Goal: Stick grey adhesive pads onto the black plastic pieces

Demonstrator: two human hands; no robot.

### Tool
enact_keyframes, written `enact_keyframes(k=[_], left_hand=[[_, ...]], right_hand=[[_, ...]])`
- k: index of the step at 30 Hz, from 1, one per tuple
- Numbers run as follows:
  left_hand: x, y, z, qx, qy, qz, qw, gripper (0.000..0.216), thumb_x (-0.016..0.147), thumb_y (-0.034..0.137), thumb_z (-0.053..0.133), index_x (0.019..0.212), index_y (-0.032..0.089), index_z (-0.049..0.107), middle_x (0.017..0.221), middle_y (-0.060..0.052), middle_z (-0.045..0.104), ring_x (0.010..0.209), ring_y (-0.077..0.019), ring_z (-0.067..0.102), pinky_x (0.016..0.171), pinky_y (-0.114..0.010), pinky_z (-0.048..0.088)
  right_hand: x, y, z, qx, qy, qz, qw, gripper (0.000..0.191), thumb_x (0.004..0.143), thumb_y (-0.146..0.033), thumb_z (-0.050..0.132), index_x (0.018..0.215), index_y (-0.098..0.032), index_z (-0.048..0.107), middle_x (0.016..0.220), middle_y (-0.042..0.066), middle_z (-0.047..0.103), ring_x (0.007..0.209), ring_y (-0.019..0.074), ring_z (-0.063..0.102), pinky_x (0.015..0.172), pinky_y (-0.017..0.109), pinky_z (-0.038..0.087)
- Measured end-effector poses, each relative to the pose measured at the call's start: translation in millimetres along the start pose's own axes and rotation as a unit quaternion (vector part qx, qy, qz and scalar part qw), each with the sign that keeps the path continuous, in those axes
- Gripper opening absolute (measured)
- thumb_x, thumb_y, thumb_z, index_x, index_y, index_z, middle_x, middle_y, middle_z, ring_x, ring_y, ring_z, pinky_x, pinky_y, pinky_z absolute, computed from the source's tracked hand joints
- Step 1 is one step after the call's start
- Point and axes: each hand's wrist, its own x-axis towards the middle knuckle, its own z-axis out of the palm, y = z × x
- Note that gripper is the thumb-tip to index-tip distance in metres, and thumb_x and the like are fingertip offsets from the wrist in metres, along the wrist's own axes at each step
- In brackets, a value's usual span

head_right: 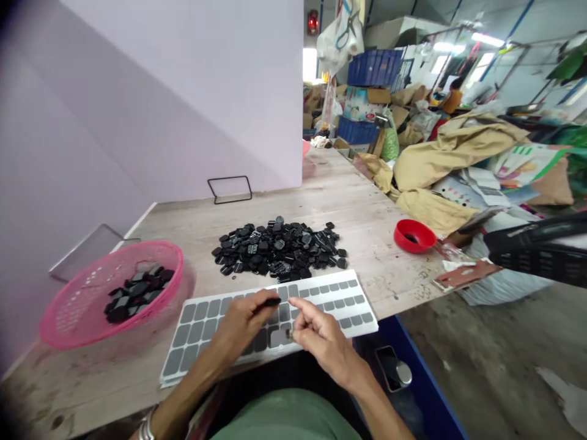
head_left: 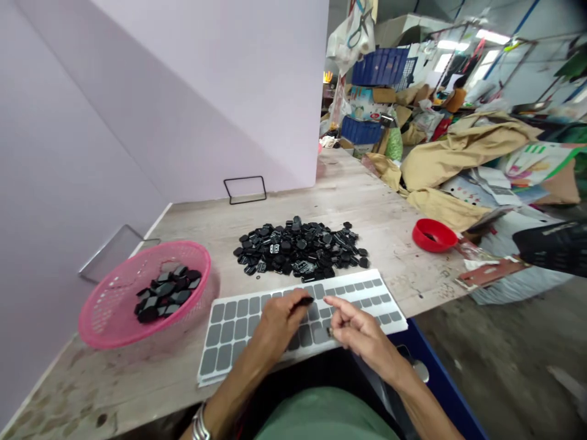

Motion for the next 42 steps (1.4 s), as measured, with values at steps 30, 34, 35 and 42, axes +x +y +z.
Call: enact_keyframes(k=[30,34,35,42], left_hand=[[0.0,8.6,47.2,-0.46,-0.119,-0.176,0.862,0.043,0.062,0.019,0.077,0.098,0.012,0.055,0.064,0.0,0.065,0.051,-0.011,0.06,0.043,-0.018,0.043],[0.7,7.1,50.1,-0.464,-0.125,-0.175,0.859,0.042,0.061,0.018,0.076,0.097,0.012,0.056,0.083,-0.006,0.069,0.052,-0.0105,0.062,0.042,-0.017,0.042],[1.0,7.1,50.4,-0.463,-0.124,-0.175,0.86,0.041,0.061,0.017,0.076,0.097,0.011,0.056,0.082,-0.006,0.069,0.051,-0.0105,0.062,0.041,-0.017,0.042],[1.2,8.8,49.1,-0.457,-0.119,-0.179,0.863,0.041,0.06,0.016,0.076,0.096,0.011,0.056,0.074,-0.004,0.068,0.048,-0.0101,0.06,0.041,-0.018,0.043]], right_hand=[[-9.6,14.8,-9.8,-0.304,0.18,-0.156,0.922,0.024,0.091,-0.021,0.039,0.108,-0.021,0.057,0.092,0.005,0.058,0.086,0.0177,0.055,0.077,0.03,0.043],[-9.2,16.1,-5.2,-0.355,0.169,-0.174,0.903,0.026,0.092,-0.017,0.036,0.108,-0.021,0.056,0.091,0.005,0.058,0.084,0.0175,0.055,0.075,0.03,0.043],[-9.1,16.6,-4.9,-0.363,0.163,-0.176,0.9,0.026,0.092,-0.016,0.036,0.108,-0.021,0.056,0.091,0.005,0.058,0.084,0.0173,0.055,0.074,0.03,0.043],[-10.1,18.8,-4.8,-0.389,0.147,-0.175,0.893,0.025,0.091,-0.014,0.037,0.103,-0.021,0.057,0.09,0.004,0.056,0.081,0.0163,0.054,0.071,0.028,0.042]])
